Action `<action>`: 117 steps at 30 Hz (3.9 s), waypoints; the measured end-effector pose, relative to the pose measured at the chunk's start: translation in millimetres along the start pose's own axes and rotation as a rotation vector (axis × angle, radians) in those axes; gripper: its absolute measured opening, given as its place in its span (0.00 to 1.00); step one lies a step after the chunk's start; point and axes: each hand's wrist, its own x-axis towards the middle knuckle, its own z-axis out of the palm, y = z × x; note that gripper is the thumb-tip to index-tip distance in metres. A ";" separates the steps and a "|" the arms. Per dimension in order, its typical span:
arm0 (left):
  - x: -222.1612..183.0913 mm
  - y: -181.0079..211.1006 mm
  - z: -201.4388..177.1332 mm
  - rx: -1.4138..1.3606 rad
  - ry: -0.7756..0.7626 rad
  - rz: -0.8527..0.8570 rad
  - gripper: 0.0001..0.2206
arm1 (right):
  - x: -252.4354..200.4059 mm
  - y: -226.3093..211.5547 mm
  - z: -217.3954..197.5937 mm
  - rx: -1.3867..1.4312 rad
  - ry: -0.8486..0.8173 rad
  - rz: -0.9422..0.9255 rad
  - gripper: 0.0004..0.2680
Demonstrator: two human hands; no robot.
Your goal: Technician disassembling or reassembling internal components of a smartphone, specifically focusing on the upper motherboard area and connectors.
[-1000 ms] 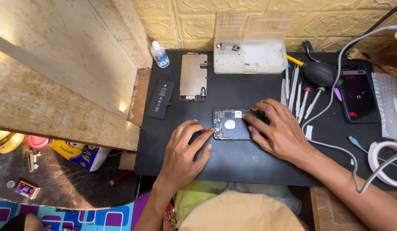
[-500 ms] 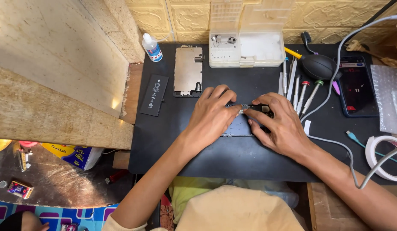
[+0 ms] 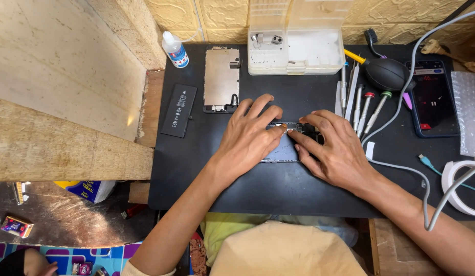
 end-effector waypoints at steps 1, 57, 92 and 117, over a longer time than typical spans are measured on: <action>0.7 1.0 -0.7 -0.002 -0.001 0.000 0.04 | 0.3 -0.4 -0.3 0.000 -0.001 0.001 0.07; 0.5 5.5 0.4 -0.090 0.101 -0.034 0.03 | 5.3 0.6 0.7 0.026 -0.013 -0.026 0.07; 31.4 -10.7 18.1 -0.258 -0.217 -0.342 0.07 | -0.1 9.9 0.1 0.237 0.035 0.123 0.06; 14.2 20.3 -2.9 -0.113 0.022 -0.205 0.13 | 5.5 4.4 -1.8 -0.023 0.017 -0.075 0.07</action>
